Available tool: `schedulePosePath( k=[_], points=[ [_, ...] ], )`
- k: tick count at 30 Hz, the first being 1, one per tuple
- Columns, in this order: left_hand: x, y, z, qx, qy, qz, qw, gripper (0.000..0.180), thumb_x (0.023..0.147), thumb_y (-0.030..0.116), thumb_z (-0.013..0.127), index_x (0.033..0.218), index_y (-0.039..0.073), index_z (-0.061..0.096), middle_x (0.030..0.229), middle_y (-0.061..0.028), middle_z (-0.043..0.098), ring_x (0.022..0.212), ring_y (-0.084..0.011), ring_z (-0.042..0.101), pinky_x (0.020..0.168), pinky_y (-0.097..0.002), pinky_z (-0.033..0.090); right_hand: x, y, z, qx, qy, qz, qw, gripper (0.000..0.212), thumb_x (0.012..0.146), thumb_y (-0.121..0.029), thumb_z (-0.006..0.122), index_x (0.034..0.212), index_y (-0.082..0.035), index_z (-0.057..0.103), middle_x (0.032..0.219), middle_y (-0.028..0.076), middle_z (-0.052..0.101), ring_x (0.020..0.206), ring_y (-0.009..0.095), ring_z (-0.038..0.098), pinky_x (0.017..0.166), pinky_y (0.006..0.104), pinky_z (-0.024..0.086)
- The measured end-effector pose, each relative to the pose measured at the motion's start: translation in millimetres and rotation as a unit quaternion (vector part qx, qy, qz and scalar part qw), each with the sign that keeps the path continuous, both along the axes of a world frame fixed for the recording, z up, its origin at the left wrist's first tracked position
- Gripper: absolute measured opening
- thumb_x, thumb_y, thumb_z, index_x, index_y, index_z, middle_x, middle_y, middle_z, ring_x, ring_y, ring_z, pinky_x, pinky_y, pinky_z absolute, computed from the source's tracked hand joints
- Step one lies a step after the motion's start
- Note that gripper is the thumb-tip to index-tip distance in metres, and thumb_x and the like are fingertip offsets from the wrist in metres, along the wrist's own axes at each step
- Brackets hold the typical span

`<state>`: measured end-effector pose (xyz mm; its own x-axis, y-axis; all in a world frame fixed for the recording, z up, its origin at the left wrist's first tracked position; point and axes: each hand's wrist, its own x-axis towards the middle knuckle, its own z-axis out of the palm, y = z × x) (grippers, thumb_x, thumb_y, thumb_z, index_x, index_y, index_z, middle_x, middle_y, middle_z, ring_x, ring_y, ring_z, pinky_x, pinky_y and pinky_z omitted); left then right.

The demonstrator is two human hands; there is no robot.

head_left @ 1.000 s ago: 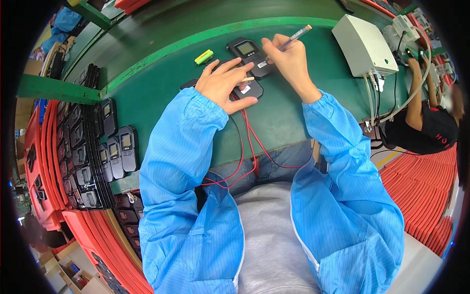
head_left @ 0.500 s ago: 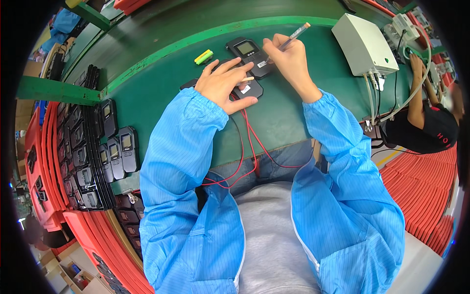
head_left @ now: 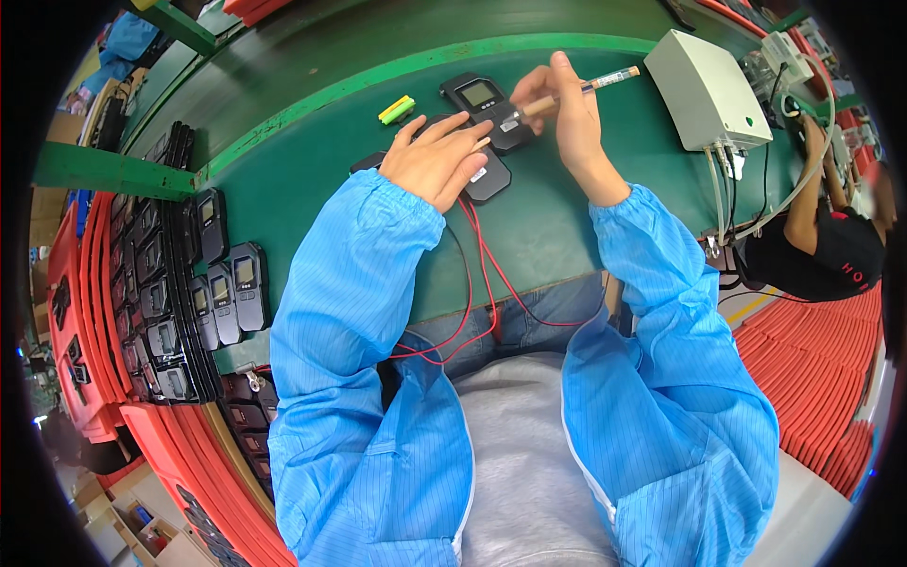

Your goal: Assembling and testing electronic handheld devices on a production line.

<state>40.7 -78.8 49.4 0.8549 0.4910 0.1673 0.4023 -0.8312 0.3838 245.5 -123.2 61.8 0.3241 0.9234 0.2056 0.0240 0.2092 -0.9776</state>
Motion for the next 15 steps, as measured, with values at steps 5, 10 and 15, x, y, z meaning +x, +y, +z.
schedulePosePath(
  k=[5,10,15],
  points=[
    [1,0,-1,0.021,0.011,-0.002,1.0,0.042,0.1,0.035,0.042,0.134,0.012,0.05,0.136,-0.0044,0.054,0.135,-0.024,0.04,0.112,-0.0508,0.025,-6,-5,4,-0.025,-0.02,0.058,0.998,0.07,0.099,-0.056,0.026,0.066,-0.004,0.061,0.057,0.002,0.055,0.052,0.008,0.048,0.048,0.0222,0.034],
    [2,0,1,0.012,0.008,0.008,1.0,0.041,0.1,0.036,0.042,0.132,0.013,0.052,0.134,-0.0038,0.056,0.135,-0.024,0.039,0.111,-0.0505,0.026,-9,-7,2,-0.03,-0.017,0.078,0.996,0.067,0.1,-0.053,0.028,0.066,-0.004,0.061,0.057,0.002,0.054,0.053,0.008,0.047,0.049,0.022,0.034],
    [2,2,-3,0.022,-0.01,0.006,1.0,0.038,0.1,0.035,0.043,0.128,0.012,0.054,0.128,-0.0041,0.059,0.132,-0.0241,0.043,0.111,-0.0511,0.026,-20,-9,-2,-0.017,-0.037,0.117,0.992,0.06,0.101,-0.046,0.032,0.074,-0.003,0.063,0.062,0.002,0.057,0.056,0.007,0.047,0.05,0.0222,0.033]
  ],
)
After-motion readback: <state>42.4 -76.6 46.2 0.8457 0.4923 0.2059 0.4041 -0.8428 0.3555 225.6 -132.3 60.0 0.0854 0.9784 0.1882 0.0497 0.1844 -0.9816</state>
